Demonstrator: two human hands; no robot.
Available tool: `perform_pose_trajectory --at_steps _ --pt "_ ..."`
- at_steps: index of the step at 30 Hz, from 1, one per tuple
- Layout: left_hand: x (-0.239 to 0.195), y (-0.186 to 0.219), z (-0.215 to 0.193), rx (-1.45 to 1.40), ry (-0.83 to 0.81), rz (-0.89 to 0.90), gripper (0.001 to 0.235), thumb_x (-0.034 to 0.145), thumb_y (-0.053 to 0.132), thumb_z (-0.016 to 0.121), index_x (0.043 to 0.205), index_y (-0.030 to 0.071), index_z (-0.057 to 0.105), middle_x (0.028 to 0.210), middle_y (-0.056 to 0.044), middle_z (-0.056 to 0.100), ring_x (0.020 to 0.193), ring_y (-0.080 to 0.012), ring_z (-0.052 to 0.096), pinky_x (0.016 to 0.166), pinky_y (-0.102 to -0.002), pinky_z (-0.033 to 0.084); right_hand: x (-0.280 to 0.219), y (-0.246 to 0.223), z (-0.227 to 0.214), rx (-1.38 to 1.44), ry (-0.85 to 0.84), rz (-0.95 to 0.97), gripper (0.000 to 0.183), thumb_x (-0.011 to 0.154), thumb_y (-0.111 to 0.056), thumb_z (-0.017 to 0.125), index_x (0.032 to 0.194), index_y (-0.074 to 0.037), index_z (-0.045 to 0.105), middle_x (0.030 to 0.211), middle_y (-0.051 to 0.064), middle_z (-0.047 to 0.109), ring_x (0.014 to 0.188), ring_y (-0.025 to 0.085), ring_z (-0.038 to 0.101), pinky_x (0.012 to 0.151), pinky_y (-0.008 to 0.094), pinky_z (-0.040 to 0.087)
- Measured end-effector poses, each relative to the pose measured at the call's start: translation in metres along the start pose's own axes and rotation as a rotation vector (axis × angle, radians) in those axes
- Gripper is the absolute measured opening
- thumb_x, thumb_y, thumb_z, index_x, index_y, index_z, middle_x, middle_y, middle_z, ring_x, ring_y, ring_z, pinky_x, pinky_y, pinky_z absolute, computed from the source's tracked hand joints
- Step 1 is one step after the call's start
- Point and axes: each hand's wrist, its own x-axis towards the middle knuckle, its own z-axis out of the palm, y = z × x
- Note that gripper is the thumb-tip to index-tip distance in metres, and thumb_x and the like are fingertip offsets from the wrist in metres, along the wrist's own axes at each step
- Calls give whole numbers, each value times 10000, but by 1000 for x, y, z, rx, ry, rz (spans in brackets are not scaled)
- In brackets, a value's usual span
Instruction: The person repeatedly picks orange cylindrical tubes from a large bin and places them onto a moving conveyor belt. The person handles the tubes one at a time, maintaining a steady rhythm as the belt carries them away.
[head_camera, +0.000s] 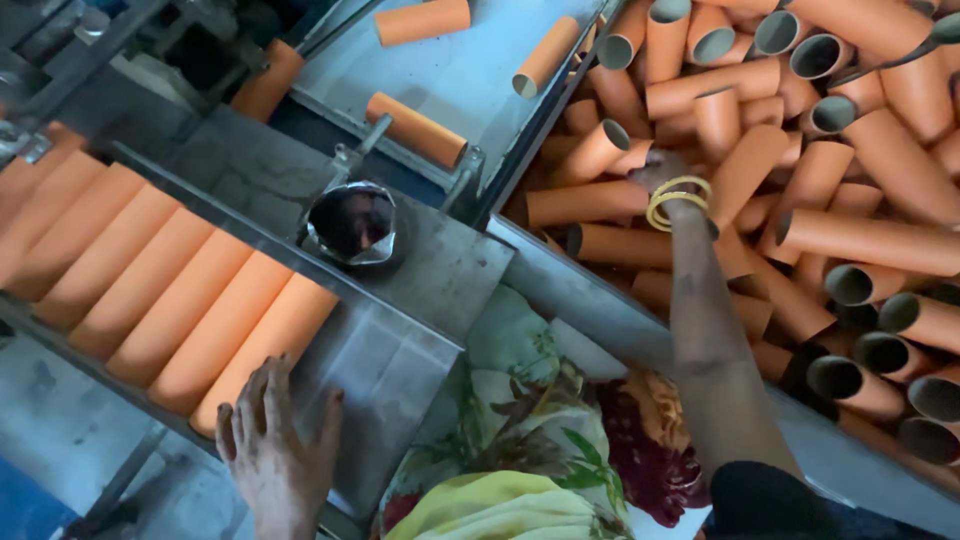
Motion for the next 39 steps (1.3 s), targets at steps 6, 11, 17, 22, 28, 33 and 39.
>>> perform_pose_trajectory --at_steps 6,11,17,22,28,33,39 --pt "0 4 -7 -47 13 1 696 834 372 776 1444 119 558 1450 -105 598 1370 -254 540 1194 -535 331 -9 -32 15 85 145 -18 352 765 -216 808 1019 4 706 963 208 715 872 315 686 804 448 537" --pt "-2 4 -7 -112 64 11 699 815 345 795 1426 103 557 1416 -123 593 1347 -275 533 1184 -546 315 -6 -58 24 112 317 -206 212 790 -87 736 969 6 668 940 192 682 853 324 656 804 439 540" --pt "-2 1 -11 -203 79 -34 672 820 333 801 1408 107 566 1406 -122 578 1347 -287 519 1189 -542 293 -21 -73 -21 136 653 -580 109 821 69 650 908 9 623 912 173 642 830 334 621 805 428 543" --pt "-4 -1 -13 -281 84 -35 647 845 314 794 1407 96 563 1431 -134 563 1357 -309 511 1195 -546 300 -96 -115 -96 -67 866 -791 152 853 157 621 895 11 614 939 129 677 846 273 658 764 378 526" --pt "-6 -6 -17 -444 144 -67 614 882 304 785 1406 81 555 1472 -165 547 1384 -355 496 1198 -527 338 -193 -217 -114 633 542 -729 109 1111 98 643 1126 21 568 1030 48 618 826 94 572 783 244 509" --pt "-13 0 -27 -553 243 2 693 921 349 766 1489 62 490 1555 -195 488 1484 -385 427 1271 -528 297 -220 -281 -46 1065 -22 -631 81 1073 -32 706 1102 -76 645 992 11 699 800 41 600 709 183 470" --pt "-6 9 -37 -216 135 157 902 817 508 807 1511 77 426 1605 -233 374 1522 -431 315 1230 -647 186 -239 -361 84 861 -523 -587 243 939 -68 748 1145 4 641 1027 39 670 934 98 690 799 253 574"
